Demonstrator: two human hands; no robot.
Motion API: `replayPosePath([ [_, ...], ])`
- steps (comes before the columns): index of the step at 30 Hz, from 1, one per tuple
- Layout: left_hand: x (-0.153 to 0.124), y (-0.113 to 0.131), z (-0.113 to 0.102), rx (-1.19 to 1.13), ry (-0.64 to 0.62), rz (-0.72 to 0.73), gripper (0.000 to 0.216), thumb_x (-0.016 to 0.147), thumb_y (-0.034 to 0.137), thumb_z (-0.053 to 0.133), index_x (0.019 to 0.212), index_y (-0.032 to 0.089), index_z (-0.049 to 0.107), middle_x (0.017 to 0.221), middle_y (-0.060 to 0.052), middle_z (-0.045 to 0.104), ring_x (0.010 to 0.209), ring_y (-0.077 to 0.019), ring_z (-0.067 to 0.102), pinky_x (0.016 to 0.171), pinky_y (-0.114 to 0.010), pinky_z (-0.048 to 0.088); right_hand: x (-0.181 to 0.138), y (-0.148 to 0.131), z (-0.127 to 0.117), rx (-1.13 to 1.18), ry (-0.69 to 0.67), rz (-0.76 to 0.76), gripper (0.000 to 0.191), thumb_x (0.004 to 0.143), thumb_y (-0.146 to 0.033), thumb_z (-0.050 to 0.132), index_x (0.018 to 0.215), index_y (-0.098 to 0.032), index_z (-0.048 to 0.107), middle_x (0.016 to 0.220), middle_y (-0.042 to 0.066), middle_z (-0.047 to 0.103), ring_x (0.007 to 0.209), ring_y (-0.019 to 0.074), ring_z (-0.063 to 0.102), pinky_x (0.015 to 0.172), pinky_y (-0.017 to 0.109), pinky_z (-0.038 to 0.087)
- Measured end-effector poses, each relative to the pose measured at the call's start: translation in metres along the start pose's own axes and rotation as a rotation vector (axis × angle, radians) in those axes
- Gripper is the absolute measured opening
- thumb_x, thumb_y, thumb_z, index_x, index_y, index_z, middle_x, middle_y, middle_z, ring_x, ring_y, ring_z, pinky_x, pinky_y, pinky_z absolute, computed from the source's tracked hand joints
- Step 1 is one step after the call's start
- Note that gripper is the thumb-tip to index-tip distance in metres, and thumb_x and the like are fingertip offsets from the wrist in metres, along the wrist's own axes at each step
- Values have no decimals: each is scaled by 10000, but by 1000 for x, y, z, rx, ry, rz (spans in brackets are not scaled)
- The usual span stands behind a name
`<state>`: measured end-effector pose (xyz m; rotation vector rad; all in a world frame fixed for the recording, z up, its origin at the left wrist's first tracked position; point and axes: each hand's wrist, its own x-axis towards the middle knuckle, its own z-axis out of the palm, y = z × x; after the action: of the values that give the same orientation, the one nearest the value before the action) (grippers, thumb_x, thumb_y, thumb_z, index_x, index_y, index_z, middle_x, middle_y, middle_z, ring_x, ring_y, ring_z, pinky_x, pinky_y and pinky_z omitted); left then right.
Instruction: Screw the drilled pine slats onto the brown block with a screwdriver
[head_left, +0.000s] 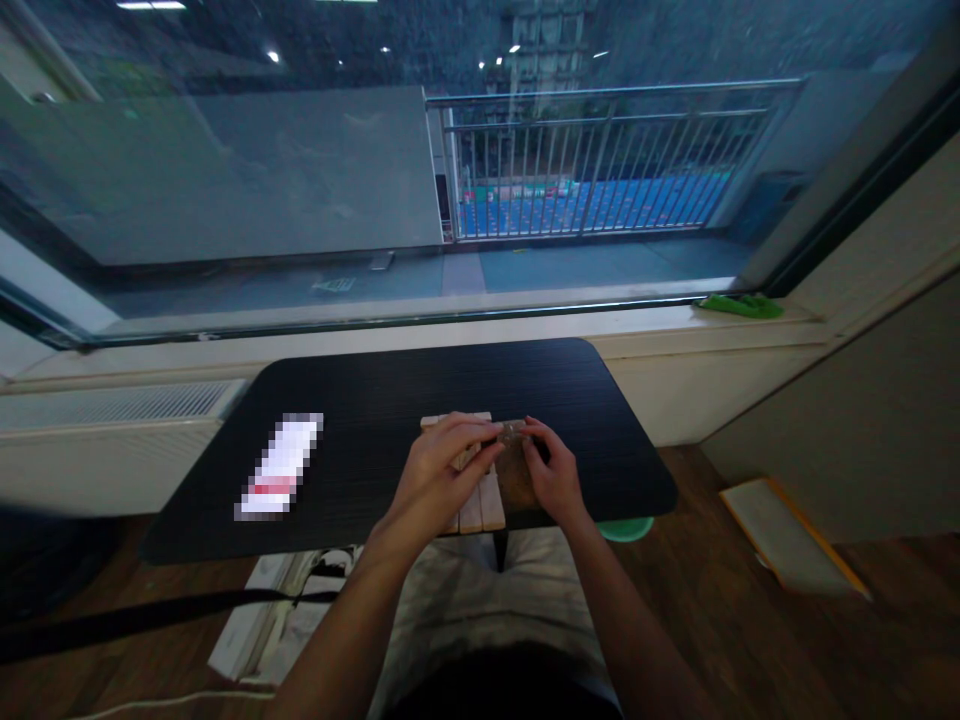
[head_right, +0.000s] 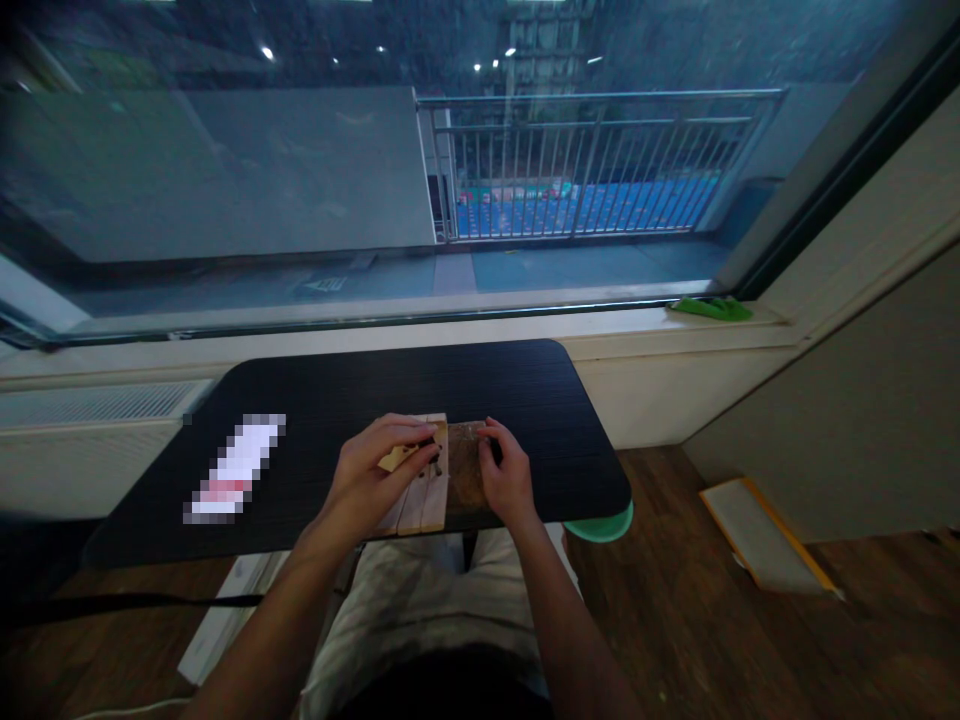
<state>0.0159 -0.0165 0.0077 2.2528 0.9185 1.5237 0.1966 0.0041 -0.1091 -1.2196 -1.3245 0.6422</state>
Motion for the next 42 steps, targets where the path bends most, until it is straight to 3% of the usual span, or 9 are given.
replayPosePath([
  [19,-3,-3,0,24,12,4,154,889,170,722,1034,216,748,994,-64,809,922,-194,774,875,-337,633,2,3,-1,-15,-22,-15,186,881,-310,552,948,-224,703,1230,127,722,1197,282,659,1072,494,484],
  [34,-1,6,-4,43,-1,-115,195,863,114,672,1017,191,763,966,-56,811,888,-183,770,844,-294,620,1,2,-1,-12,-12,-6,187,867,-297,556,953,-225,705,1233,125,722,1197,280,658,1081,503,480],
  [42,-2,0,1,48,20,-45,197,866,108,690,1040,181,746,1017,-77,800,952,-188,762,911,-319,611,0,1,-1,-17,-24,-1,193,882,-299,544,958,-224,705,1240,128,716,1202,286,653,1077,510,483],
])
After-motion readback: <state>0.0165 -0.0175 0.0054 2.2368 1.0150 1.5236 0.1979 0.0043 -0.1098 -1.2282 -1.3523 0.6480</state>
